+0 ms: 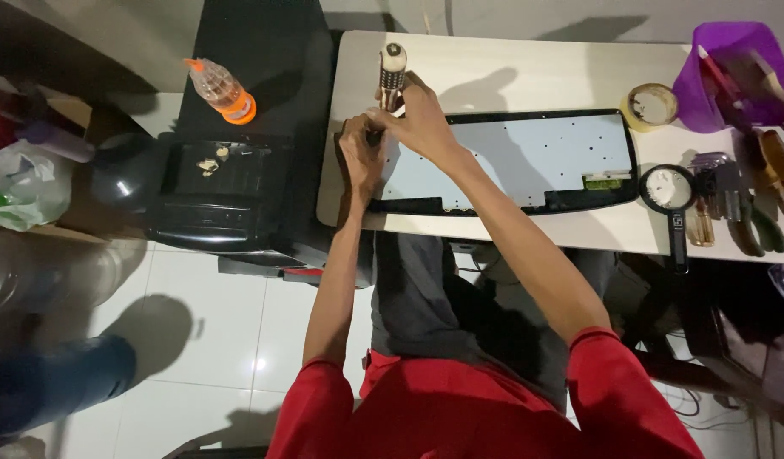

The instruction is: Disassembling a computer keyboard to realign the internal membrane and rubber dome layers before reassembly.

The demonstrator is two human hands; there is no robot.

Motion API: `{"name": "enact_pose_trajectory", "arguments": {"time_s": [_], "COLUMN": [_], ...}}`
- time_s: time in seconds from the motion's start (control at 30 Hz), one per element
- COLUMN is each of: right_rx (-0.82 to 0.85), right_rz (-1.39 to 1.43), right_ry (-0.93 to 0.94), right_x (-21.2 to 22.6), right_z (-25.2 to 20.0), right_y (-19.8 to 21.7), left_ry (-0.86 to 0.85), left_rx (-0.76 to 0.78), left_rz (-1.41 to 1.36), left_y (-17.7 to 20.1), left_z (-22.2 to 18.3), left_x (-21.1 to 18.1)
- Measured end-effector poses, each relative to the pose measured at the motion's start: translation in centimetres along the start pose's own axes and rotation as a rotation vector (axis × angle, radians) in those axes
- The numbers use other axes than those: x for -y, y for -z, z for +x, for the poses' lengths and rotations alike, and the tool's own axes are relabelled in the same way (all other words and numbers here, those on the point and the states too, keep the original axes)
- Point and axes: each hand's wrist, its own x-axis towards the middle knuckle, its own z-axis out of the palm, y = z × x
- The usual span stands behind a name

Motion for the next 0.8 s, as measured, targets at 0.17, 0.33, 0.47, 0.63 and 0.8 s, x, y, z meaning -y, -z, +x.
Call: {"name": "enact_pose_trajectory", "arguments": {"time_s": [0.17,0.33,0.47,0.63,0.8], "right_rx": [-0.012,0.015,0.06,0.047,-0.028], "right_rz": [0.099,0.054,0.08,0.002,0.046], "right_ry": [-0.095,-0.083,-0.078,-0.03,-0.067], "right_x": [0.9,-0.7,-1.1,-2.2,-2.6], "right_z": [0.0,-0.2,-0.6,-0.6,-1.0], "right_y": [0.5,0.7,0.9,0.9,1.7], "left_ry": [0.045,0.121,0.043,0.019,0.038], "left_rx": [-0.006,0.026,0.007,0.027,0.031], "left_rz": [0.029,0.018,0.111,0.124,0.099], "left_y": [-0.2,-0.5,-0.4,-0.6,-0.3], "left_z": [-0.2,-1.9,-2.0,-1.3,-1.0], "left_x": [0.2,1.0,1.6,1.9,1.1]}}
